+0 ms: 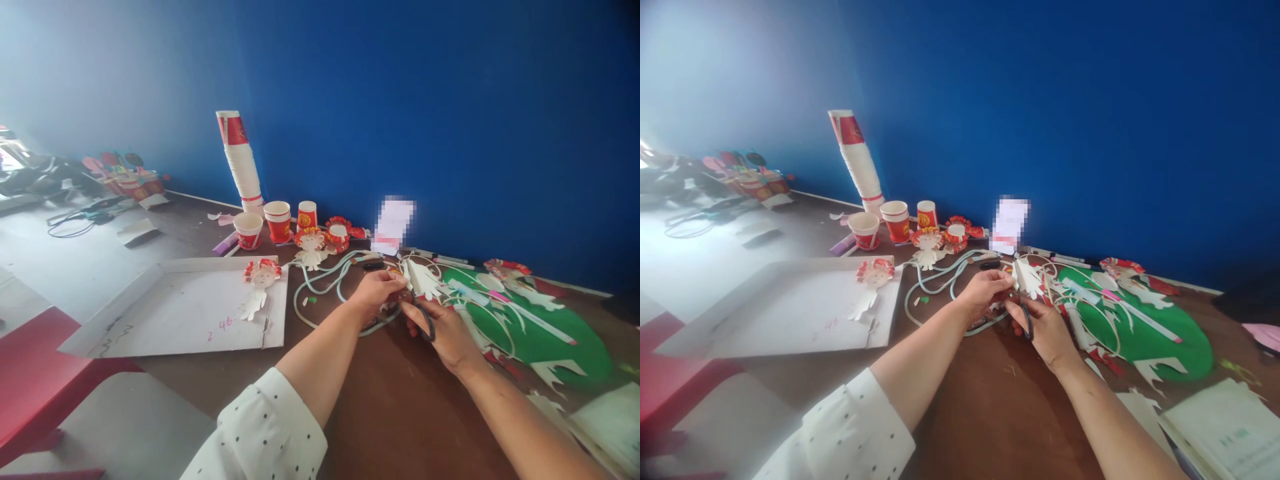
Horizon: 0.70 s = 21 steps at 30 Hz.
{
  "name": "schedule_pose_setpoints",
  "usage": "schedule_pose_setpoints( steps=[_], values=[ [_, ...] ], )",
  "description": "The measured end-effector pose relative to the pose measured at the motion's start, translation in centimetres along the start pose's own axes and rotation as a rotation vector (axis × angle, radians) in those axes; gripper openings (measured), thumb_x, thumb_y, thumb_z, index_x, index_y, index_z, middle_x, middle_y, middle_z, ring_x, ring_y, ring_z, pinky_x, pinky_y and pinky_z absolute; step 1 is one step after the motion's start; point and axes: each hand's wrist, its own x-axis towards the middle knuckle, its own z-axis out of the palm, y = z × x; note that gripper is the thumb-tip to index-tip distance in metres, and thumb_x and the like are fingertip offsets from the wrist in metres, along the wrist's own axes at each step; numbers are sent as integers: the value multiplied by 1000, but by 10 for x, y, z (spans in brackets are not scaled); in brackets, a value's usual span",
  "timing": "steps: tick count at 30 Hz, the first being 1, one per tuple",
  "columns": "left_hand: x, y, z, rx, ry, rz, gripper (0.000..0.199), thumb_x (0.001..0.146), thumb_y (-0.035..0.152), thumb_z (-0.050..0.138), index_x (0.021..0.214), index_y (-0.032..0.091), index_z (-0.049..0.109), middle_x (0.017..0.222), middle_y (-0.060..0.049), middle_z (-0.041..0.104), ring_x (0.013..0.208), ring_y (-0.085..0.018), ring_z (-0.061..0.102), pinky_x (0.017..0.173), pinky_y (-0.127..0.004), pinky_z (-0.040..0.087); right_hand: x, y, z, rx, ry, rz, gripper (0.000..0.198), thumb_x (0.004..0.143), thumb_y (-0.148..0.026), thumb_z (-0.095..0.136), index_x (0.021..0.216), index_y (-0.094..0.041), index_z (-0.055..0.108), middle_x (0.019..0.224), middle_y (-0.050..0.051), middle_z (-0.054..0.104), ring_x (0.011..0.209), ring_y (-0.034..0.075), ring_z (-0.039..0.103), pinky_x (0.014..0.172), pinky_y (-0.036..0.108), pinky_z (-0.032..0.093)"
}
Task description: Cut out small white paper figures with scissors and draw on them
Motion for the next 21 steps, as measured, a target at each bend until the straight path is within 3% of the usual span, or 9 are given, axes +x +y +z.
schedule_pose_setpoints(
  steps=[6,14,19,21],
  values=[
    [4,5,-5,-30,156,101,30,59,33,77,68,13,58,64,0,54,56,-6,47,56,-21,37,-3,-1,3,21,-90,-23,41,76,-55,63,95,-19,67,59,-1,61,58,16,56,55,27,43],
    [3,13,-5,-131,188,168,35,55,36,79,67,14,54,63,1,53,61,-8,50,62,-22,39,1,9,3,53,-100,-12,36,76,-52,64,91,-20,67,56,-2,59,55,16,55,55,27,43],
    [9,10,-11,-183,210,251,34,59,36,76,66,14,50,60,3,50,55,-5,44,57,-20,36,1,11,2,64,-173,11,33,74,-51,66,86,-20,67,56,-3,58,52,15,54,53,28,45],
    [11,9,-13,-181,244,261,33,60,35,76,67,14,50,60,4,50,54,-5,44,57,-20,35,0,8,1,106,-125,-4,33,73,-50,68,84,-20,67,56,-2,59,53,15,55,52,27,46]
  ],
)
